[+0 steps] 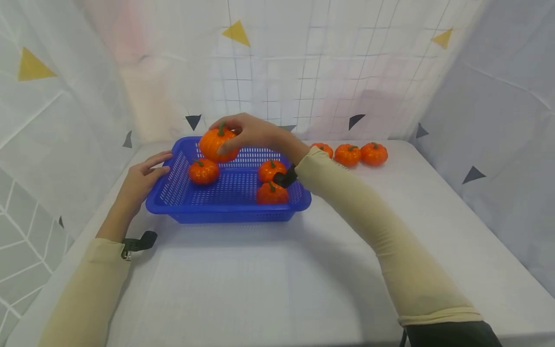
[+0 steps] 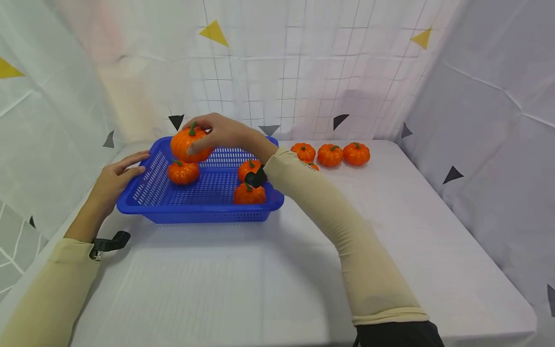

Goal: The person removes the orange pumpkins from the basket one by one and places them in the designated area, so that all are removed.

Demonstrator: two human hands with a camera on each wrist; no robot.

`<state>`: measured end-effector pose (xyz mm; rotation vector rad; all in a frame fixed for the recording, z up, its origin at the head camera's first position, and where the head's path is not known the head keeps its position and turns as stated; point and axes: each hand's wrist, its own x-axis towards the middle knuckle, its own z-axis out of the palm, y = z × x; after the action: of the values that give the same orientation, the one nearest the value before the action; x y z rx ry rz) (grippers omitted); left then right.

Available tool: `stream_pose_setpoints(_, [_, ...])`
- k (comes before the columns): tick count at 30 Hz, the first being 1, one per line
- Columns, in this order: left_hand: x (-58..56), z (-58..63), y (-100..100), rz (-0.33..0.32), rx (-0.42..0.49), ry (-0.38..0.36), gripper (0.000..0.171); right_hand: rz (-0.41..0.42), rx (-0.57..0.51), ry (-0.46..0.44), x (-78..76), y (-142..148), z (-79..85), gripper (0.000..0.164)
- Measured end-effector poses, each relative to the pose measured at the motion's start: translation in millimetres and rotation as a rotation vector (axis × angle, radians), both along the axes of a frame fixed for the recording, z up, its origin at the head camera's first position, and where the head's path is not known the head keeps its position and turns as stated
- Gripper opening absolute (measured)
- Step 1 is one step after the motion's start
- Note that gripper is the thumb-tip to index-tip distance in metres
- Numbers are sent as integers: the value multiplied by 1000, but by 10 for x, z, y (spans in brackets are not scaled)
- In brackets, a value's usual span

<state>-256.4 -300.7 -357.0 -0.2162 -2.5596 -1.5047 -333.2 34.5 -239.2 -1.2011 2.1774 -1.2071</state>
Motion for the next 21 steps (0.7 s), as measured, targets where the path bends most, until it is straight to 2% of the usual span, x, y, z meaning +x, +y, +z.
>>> stream_pose_setpoints(12, [-45,-16,-33,-1,6,-4,50,-11,-17,32,-13,141,86,60])
stream_pose_setpoints(17, [-37,-17,-30,-3,9,11,50,-28,-1,75,-5,201,128,60])
stream_pose_setpoints(21, [-24,-10,-26,-3,8,6,50,-45,-7,76,3,256,166,60])
